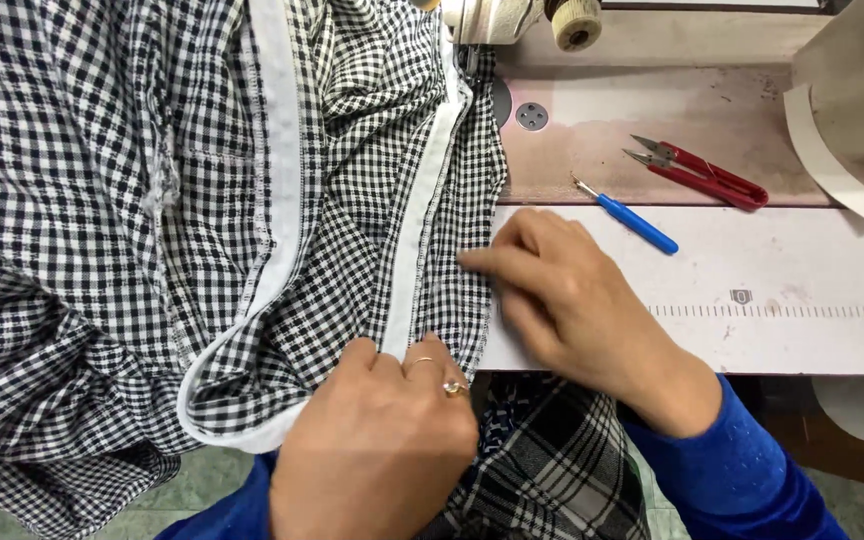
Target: Using a seam ripper to remove stitches from a checkered garment at a sewing workstation
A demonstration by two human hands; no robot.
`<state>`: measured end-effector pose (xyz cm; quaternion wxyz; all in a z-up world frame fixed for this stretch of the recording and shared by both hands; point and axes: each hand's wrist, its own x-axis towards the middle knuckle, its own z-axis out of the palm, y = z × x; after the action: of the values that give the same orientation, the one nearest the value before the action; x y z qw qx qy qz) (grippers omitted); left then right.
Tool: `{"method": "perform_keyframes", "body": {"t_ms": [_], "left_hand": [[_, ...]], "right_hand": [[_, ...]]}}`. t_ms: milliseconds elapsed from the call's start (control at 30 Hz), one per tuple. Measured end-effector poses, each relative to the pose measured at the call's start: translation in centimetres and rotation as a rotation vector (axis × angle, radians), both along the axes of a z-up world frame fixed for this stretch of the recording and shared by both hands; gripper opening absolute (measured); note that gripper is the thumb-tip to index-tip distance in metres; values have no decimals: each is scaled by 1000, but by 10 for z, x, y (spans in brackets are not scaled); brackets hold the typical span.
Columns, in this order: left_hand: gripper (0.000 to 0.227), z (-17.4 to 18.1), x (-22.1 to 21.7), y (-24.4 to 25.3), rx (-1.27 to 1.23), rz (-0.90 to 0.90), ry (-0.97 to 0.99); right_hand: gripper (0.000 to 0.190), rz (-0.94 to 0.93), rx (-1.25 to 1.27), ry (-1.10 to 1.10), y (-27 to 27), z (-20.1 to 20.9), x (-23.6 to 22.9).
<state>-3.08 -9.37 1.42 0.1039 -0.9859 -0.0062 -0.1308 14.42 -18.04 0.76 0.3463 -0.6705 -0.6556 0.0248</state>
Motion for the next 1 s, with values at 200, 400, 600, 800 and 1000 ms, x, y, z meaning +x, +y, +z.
{"method": "perform_keyframes", "body": {"t_ms": [200, 400, 600, 800, 1000], "left_hand": [[23, 4, 3, 3, 52, 72, -39], [33, 13, 6, 1, 87, 123, -147], [21, 4, 5, 6, 99, 123, -171], [31, -4, 4, 2, 100, 92, -138], [33, -3, 6, -1, 77, 101, -150]], "right_hand": [[28, 63, -177, 301, -13, 14, -1], [33, -43, -138, 203, 1, 9, -1], [28, 74, -363, 388, -10, 27, 1], [11, -145, -167, 248, 4, 17, -1], [11, -257, -228, 104, 16, 1, -16]]}}
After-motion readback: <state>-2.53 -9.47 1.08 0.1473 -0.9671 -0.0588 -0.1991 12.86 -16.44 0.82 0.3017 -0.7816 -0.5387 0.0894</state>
